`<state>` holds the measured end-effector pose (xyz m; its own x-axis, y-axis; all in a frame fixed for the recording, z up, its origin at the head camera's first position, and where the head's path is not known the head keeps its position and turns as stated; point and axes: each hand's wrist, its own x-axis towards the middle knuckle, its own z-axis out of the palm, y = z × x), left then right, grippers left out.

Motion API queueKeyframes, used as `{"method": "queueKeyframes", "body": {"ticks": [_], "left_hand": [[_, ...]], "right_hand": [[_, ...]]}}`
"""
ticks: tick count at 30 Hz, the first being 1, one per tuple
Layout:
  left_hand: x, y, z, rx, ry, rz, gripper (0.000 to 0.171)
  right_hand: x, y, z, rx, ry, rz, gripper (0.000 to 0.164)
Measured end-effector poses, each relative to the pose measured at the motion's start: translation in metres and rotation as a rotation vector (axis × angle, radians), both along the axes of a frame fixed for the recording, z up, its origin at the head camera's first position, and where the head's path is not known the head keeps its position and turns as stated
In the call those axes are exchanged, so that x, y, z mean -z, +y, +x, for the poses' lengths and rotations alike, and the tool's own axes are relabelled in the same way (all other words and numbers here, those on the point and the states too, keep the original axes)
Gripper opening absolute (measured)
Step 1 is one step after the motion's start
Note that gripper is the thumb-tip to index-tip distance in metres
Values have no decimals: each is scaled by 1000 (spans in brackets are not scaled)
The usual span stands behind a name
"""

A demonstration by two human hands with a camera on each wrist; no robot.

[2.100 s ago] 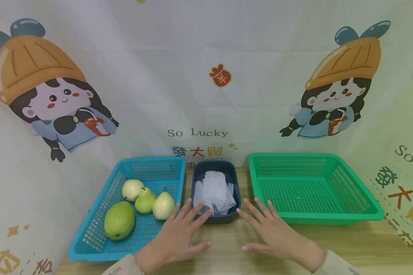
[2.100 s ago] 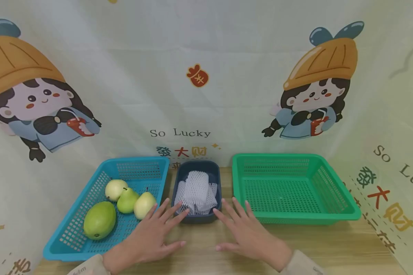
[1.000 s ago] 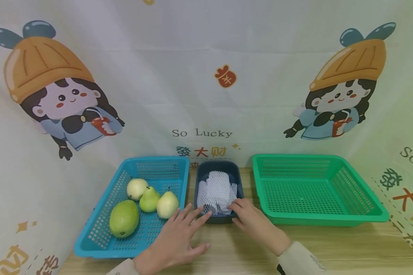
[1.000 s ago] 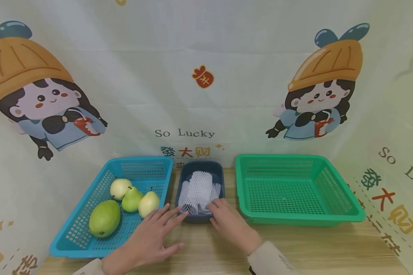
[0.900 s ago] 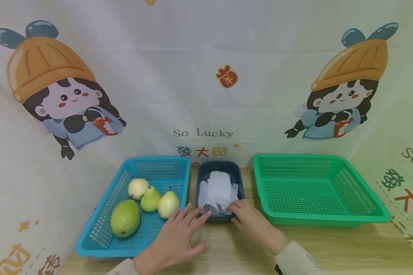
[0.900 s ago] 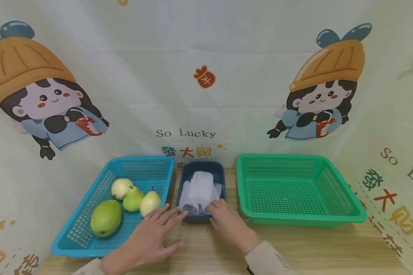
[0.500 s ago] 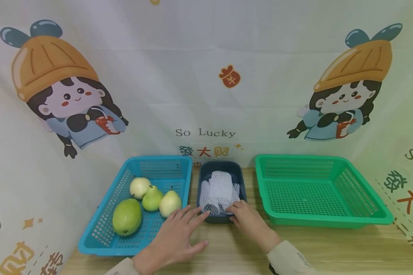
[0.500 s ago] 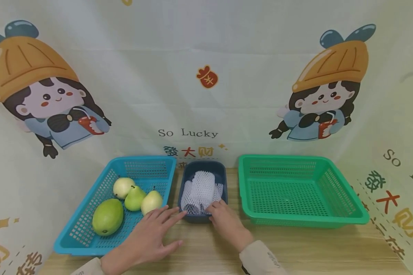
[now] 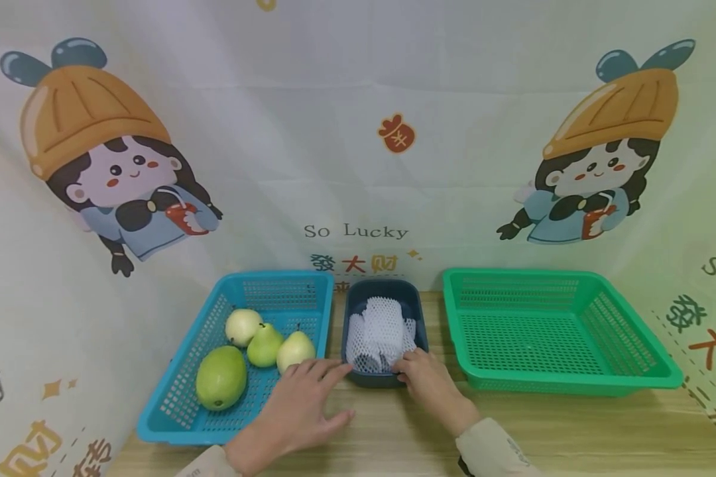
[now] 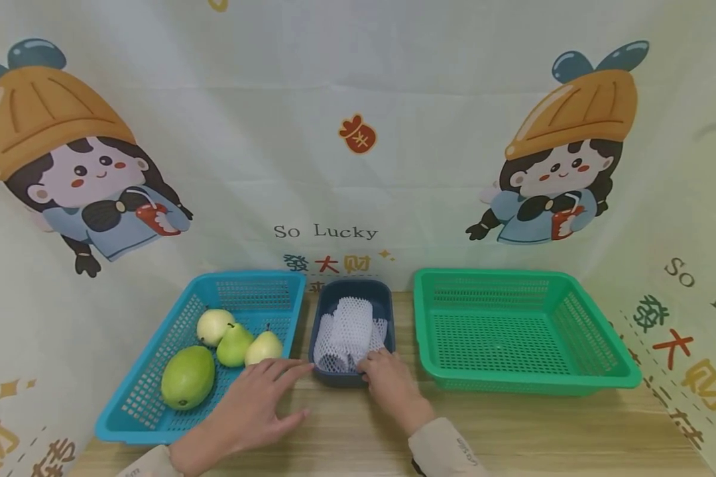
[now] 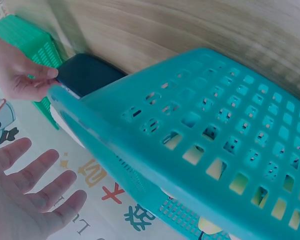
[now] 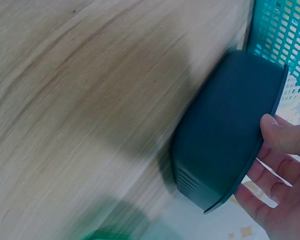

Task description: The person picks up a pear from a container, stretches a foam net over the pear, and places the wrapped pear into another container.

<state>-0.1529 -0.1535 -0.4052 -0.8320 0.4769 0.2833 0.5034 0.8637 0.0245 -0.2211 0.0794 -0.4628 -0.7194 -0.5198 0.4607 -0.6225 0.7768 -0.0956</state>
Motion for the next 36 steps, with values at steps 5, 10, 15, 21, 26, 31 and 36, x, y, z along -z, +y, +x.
{"method": "queueKeyframes", "body": {"ticks": [5,10,15,21,26,31,36], "left_hand": [[-2,-2,-2,-27,4,12,60],[-7,-6,-8,-59,4,14,56],[-13,-12,-14,-79,-18,22,51],[-16,-22,-26,-136,-45,40,52],[-16,-32,-36,-170,-46,63,51],[-17,-40,-44,-200,-42,68,50],[-19,-48,-51,-231,-69,66,51]], "right_hand": [[0,-1,0,13,-27,2,11],[-1,-1,0,25,-33,5,11],[-2,0,0,25,-25,11,10],[-2,1,0,10,-15,14,11],[-2,1,-1,8,-16,17,11],[-2,-1,-2,20,-44,32,11],[-4,-2,-1,35,-68,28,10]]}}
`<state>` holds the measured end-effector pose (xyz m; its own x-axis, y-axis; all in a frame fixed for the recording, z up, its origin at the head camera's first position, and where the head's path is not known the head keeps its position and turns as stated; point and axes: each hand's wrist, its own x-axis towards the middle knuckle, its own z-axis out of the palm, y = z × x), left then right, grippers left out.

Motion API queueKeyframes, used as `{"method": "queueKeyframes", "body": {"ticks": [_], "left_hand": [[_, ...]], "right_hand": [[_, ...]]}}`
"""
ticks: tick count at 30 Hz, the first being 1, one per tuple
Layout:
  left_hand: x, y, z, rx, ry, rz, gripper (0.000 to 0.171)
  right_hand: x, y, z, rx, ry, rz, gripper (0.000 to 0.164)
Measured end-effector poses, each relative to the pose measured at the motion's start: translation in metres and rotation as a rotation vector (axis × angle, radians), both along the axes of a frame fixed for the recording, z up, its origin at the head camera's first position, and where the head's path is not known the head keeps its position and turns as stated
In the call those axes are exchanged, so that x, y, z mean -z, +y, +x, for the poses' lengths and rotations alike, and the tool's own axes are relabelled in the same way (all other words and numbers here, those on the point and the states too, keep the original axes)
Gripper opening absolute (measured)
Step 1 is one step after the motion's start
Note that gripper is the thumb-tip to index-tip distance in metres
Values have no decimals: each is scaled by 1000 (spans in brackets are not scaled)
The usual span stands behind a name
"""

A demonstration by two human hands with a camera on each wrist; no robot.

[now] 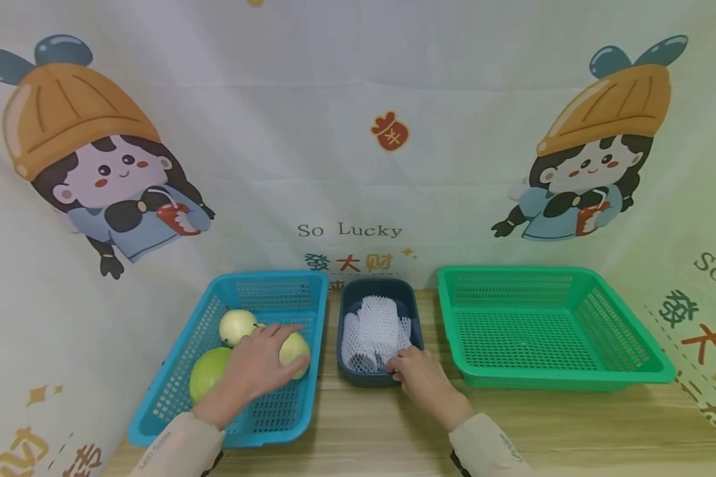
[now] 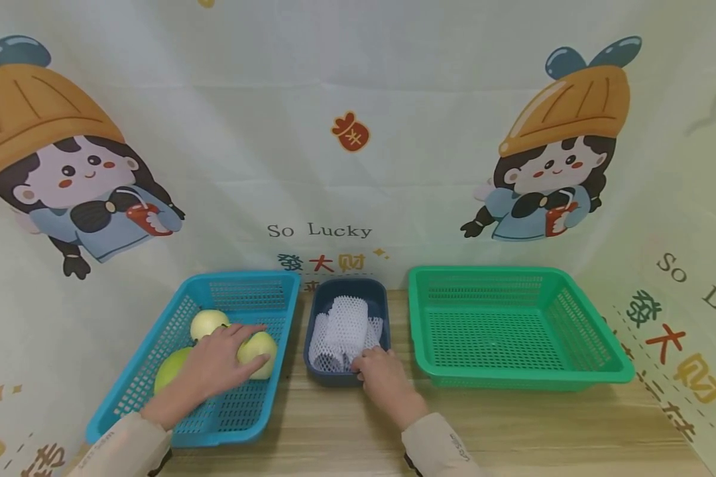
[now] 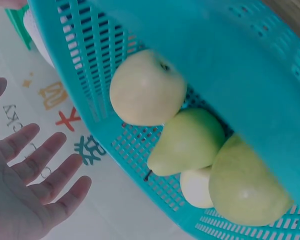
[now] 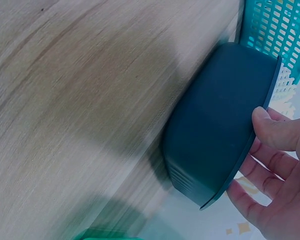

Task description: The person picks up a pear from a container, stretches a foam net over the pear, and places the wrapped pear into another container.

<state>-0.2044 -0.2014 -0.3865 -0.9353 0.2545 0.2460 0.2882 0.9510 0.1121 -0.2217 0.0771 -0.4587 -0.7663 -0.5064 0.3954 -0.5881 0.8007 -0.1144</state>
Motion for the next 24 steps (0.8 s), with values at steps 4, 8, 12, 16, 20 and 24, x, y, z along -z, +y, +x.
{"method": "queueKeyframes", "body": {"ticks": [4,8,12,16,20,24], "left_hand": [[-5,-7,-6,-19,-46,-2,52],[-11,-12,-11,-32,-122,22,53],[-14,-16,-19,-39,-207,48,53],[-14,-20,-27,-48,-267,68,55],[-11,-24,-36,-53,-296,112,54],[-9,-29,-44,-73,-308,174,55]], "right_hand": [[-1,-1,0,2,5,-6,11],[-1,-1,1,4,-1,-11,11],[-2,-1,1,7,-8,-12,11],[-1,-1,-1,11,-10,-6,11],[-1,-1,0,15,-19,4,10],[-3,-1,1,15,-21,6,10]]}}
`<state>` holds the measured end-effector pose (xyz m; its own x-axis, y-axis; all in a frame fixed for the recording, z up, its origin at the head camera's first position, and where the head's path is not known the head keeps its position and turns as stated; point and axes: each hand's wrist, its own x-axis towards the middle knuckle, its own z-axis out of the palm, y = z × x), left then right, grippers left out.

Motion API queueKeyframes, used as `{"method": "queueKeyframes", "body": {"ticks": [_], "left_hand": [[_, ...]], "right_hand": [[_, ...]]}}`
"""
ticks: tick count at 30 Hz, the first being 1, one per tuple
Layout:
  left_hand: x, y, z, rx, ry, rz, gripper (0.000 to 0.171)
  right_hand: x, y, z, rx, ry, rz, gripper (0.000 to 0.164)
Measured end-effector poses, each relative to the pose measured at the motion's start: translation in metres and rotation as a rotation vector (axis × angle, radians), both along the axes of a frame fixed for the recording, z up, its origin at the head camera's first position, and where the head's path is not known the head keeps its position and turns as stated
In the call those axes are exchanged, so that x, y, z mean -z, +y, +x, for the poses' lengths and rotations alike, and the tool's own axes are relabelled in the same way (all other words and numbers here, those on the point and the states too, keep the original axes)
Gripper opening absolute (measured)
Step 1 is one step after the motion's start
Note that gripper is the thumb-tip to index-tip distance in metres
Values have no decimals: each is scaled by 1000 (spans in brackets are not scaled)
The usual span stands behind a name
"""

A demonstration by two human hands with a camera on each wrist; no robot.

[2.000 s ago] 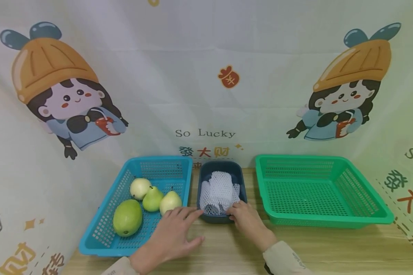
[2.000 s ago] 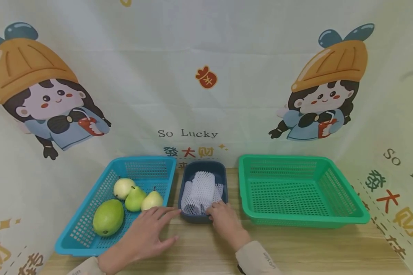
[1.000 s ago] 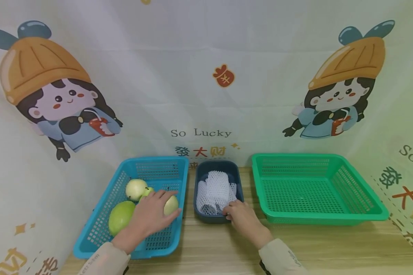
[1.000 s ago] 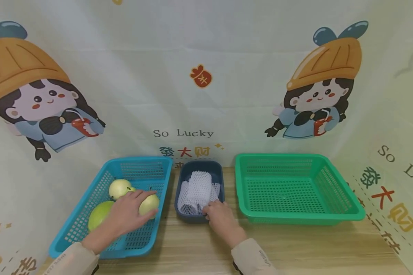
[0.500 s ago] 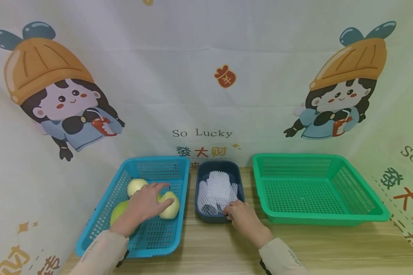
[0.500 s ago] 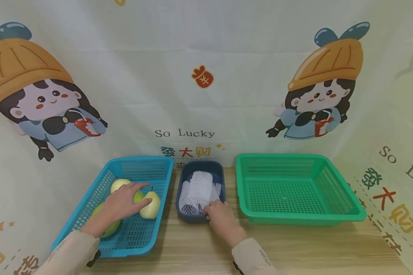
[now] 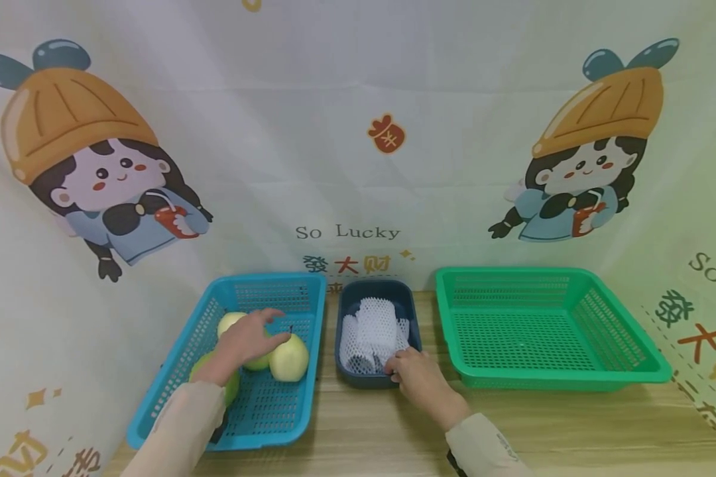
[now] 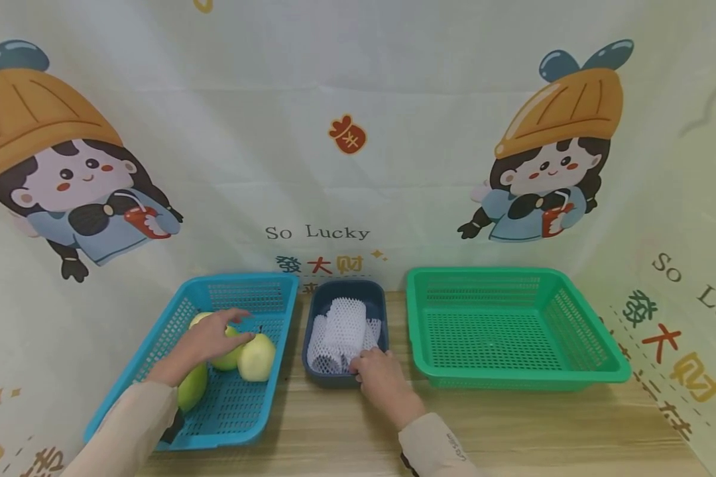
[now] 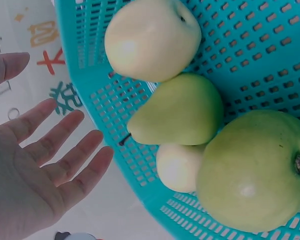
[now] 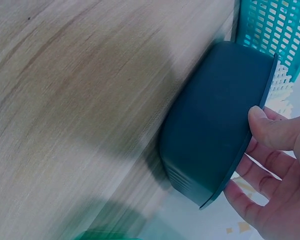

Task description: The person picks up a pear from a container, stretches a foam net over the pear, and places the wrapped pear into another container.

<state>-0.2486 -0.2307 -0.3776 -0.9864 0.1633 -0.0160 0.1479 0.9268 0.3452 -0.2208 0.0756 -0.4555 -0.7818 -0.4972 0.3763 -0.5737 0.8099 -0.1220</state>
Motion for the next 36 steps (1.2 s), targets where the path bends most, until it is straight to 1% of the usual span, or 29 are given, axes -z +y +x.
{"method": "queueKeyframes", "body": {"ticks": [3,5,11,17,19,22,26,29,34,36], "left_hand": [[1,-5,-5,-21,-6,19,58],[3,-7,-7,-40,-8,16,60],[10,-13,-14,-126,2,-5,67],[17,-20,-18,-178,-43,15,81],[21,-22,-20,-176,-52,32,85],[28,-25,-24,-162,-87,87,90],[35,-27,-27,-155,-125,147,94],[39,-29,-27,-154,-119,141,92],[43,-29,-28,-159,-109,94,77],[44,-29,-28,-151,-99,67,71]], "right_hand": [[-1,0,0,1,1,1,10],[-2,-1,0,1,-2,7,9],[1,0,-2,0,-2,21,10],[3,2,-3,-9,-3,19,9],[3,2,-3,-11,2,18,10],[3,3,-3,-7,5,19,10],[2,3,-3,-6,-13,22,9],[2,3,-3,-5,-23,23,9],[1,3,-4,2,-30,33,9],[1,3,-4,1,-32,37,9]]}}
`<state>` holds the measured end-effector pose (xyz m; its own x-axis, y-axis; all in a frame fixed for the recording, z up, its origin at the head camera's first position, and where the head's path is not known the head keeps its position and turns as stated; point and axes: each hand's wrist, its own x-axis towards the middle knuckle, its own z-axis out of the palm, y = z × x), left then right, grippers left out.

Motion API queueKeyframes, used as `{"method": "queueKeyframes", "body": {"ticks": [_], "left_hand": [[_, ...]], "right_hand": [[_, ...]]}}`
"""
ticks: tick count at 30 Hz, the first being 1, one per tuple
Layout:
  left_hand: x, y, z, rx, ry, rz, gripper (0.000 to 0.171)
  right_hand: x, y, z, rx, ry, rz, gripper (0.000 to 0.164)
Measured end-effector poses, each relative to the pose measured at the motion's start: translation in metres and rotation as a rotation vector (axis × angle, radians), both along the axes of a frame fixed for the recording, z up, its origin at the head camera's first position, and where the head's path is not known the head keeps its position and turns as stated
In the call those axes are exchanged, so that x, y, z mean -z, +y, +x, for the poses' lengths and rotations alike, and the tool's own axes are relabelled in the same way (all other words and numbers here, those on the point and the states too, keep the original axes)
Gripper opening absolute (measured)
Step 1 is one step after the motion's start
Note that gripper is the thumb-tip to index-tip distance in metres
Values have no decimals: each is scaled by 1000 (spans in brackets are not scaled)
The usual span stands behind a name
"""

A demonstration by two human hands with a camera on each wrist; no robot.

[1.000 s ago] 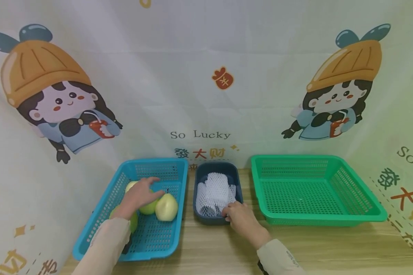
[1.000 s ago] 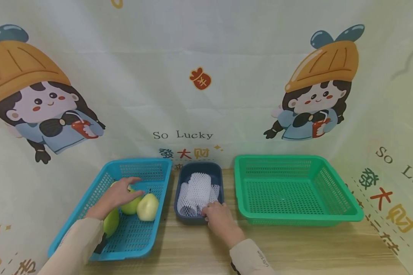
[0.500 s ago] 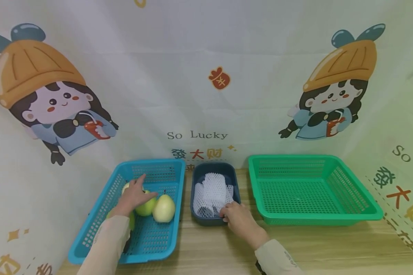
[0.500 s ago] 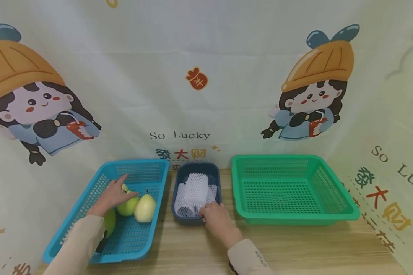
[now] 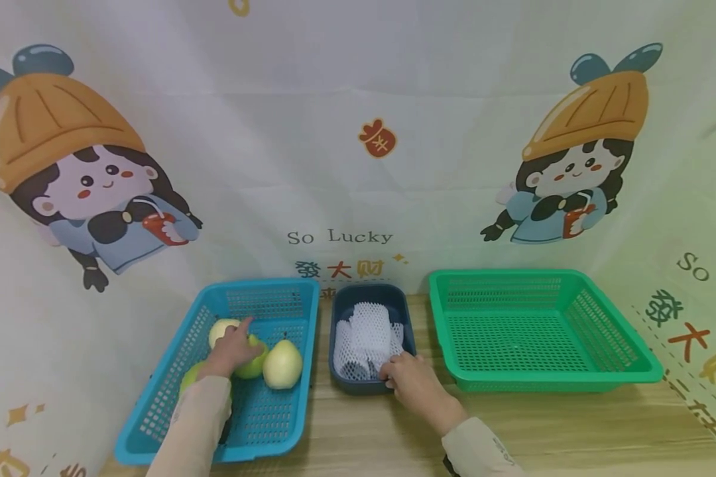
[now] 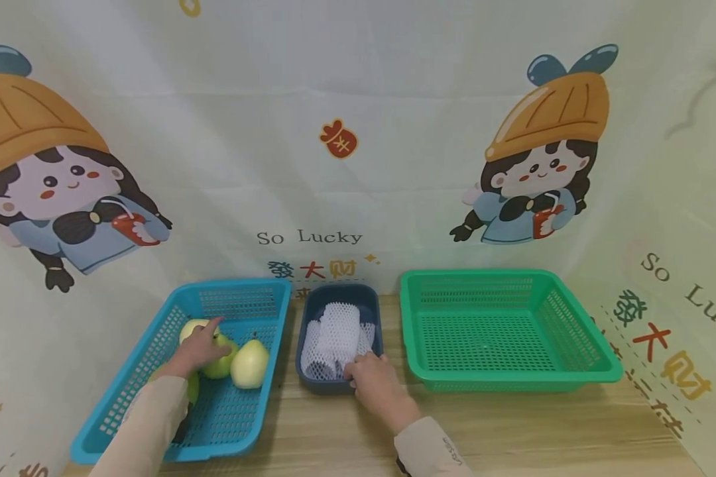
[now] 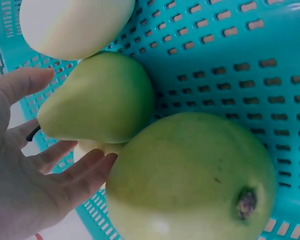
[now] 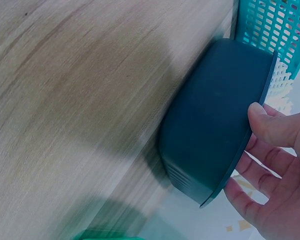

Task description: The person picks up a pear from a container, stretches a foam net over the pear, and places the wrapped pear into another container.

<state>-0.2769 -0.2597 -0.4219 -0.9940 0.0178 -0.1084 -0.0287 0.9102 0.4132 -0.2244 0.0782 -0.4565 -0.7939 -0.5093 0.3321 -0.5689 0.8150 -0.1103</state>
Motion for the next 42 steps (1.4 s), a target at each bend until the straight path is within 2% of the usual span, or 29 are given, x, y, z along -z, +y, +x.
{"method": "queueKeyframes", "body": {"ticks": [7,17,22,28,36,42], "left_hand": [[9,2,-3,56,13,-61,58],[11,0,-7,105,11,-83,55],[9,-2,-7,65,34,-128,55],[3,-1,-4,22,17,-123,50],[-2,0,2,15,45,-89,40],[-1,-2,-1,11,84,-97,36]], "right_hand": [[0,1,1,-5,-15,9,9],[0,2,0,0,-23,20,10],[0,1,-1,-12,-31,24,10],[-1,1,0,-15,-22,17,10],[-3,1,1,-8,-40,30,8],[-3,3,0,-13,-20,30,9]]}}
